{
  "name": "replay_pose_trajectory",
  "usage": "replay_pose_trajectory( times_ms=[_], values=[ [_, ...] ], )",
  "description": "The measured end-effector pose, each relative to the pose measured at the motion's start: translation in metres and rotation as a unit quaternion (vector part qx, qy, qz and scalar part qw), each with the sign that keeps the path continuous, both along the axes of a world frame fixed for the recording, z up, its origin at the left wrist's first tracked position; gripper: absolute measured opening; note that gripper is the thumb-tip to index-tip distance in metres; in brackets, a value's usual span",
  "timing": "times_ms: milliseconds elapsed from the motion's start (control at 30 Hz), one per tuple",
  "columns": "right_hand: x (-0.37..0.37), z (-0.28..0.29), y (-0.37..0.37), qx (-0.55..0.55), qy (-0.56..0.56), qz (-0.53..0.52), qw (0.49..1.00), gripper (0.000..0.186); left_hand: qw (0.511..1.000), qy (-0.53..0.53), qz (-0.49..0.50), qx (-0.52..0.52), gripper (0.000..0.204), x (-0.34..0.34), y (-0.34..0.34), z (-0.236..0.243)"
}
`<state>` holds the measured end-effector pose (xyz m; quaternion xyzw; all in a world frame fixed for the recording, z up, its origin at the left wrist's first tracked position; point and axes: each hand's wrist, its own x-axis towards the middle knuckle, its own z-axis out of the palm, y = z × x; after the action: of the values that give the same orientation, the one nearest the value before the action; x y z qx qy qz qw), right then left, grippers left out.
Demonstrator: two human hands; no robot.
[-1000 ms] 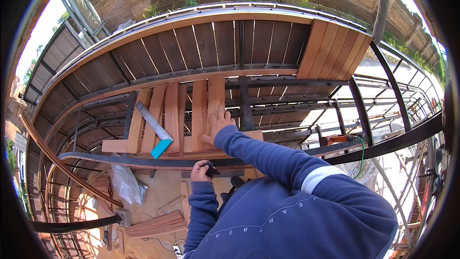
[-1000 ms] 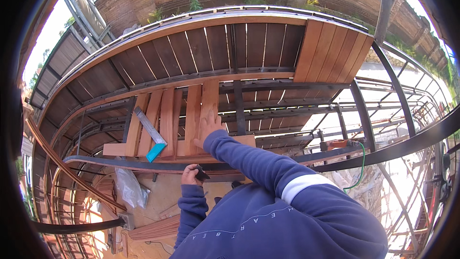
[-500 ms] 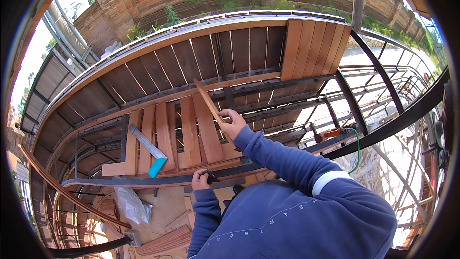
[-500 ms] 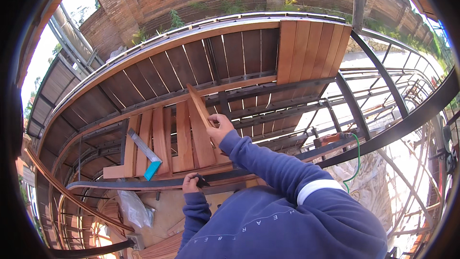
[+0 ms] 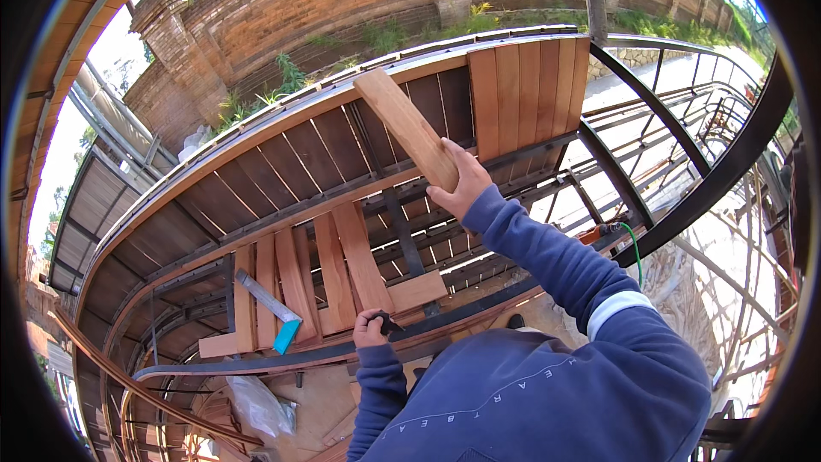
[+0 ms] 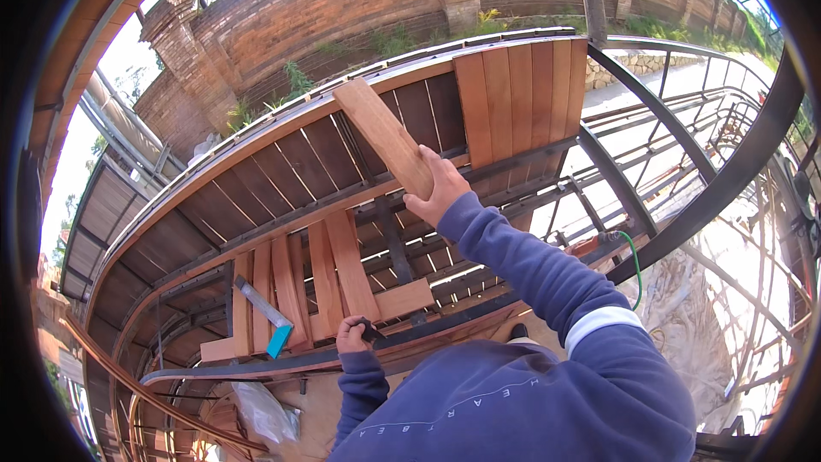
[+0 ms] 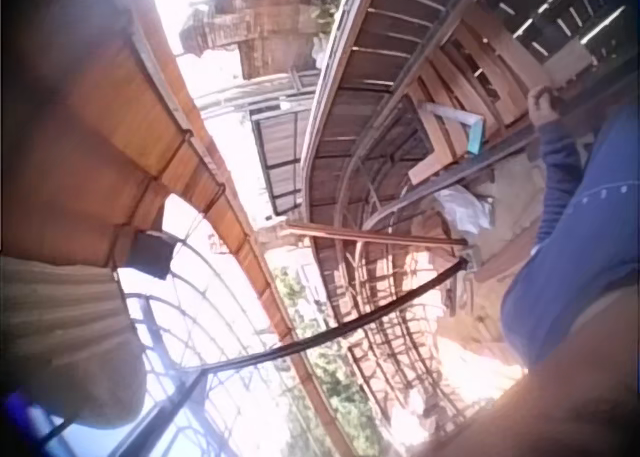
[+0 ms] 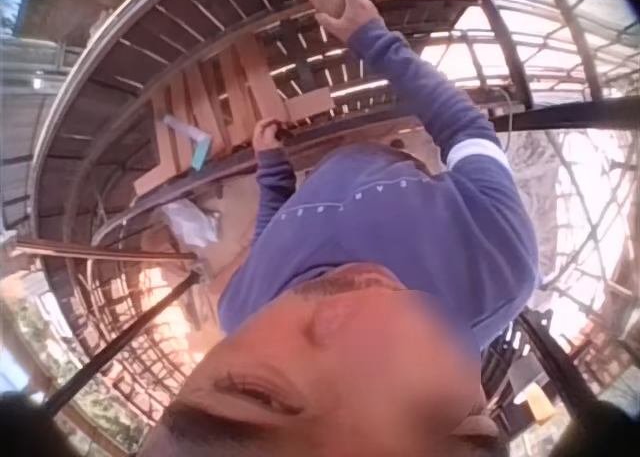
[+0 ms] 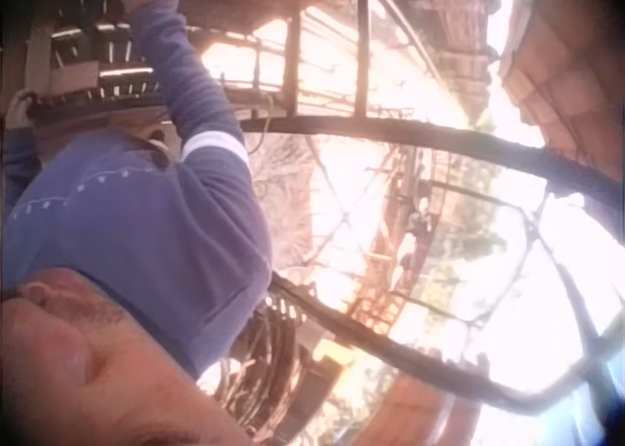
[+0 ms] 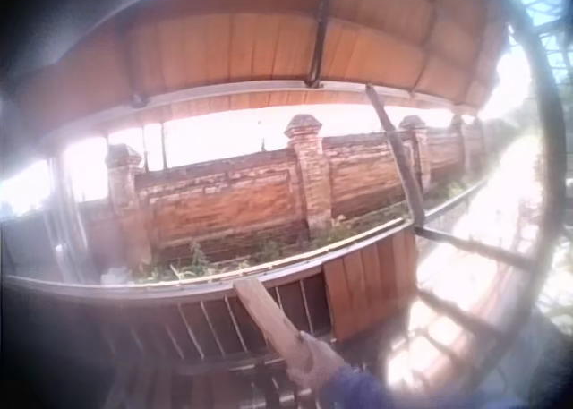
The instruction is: The person places wooden planks onto a metal frame, marks them for alignment with a tool, and secures them using a pneumatic nail gun.
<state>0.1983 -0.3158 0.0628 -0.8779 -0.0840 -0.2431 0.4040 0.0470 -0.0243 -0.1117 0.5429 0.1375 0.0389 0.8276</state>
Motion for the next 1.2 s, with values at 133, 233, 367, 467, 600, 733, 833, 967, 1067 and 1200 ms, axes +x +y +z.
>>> replay_pose_trajectory(
  times_ms=[133, 233, 367, 467, 600, 733, 833, 967, 1067, 1200],
  values=[
    [0.032, 0.009, -0.04, -0.064, 0.035, -0.077, 0.994, 0.088, 1.0, 0.018, 0.005, -0.004, 0.017, -0.005, -0.009, -0.008],
    [0.04, 0.015, -0.062, -0.147, 0.043, -0.04, 0.987, 0.09, 0.999, 0.024, 0.01, 0.021, 0.016, -0.01, -0.019, -0.008],
    [0.068, -0.008, -0.095, -0.081, 0.034, -0.139, 0.986, 0.09, 0.999, 0.008, 0.007, 0.051, 0.016, -0.01, -0.028, -0.013],
    [0.072, -0.012, -0.091, -0.049, 0.038, -0.171, 0.983, 0.09, 0.998, 0.004, 0.02, 0.057, 0.016, -0.013, -0.036, -0.002],
    [0.053, 0.007, -0.088, -0.129, 0.059, -0.064, 0.988, 0.092, 0.999, 0.011, 0.026, 0.045, 0.016, -0.017, -0.042, -0.005],
    [0.04, 0.002, -0.104, -0.099, 0.069, -0.064, 0.991, 0.091, 0.998, 0.023, 0.019, 0.049, 0.017, -0.012, -0.055, 0.002],
    [0.018, -0.017, -0.106, -0.029, 0.003, 0.02, 0.999, 0.09, 0.996, 0.033, 0.018, 0.082, 0.019, -0.007, -0.063, 0.002],
    [-0.039, -0.054, -0.092, 0.003, 0.058, 0.069, 0.996, 0.091, 0.997, 0.043, 0.003, 0.065, 0.022, 0.003, -0.078, 0.027],
    [-0.069, -0.068, -0.072, -0.032, 0.175, 0.127, 0.976, 0.093, 0.995, 0.05, -0.001, 0.083, 0.024, 0.01, -0.073, 0.02],
    [-0.078, -0.106, -0.029, 0.01, 0.228, 0.219, 0.949, 0.092, 0.983, 0.038, -0.008, 0.178, 0.018, 0.008, -0.097, 0.036]
  ],
)
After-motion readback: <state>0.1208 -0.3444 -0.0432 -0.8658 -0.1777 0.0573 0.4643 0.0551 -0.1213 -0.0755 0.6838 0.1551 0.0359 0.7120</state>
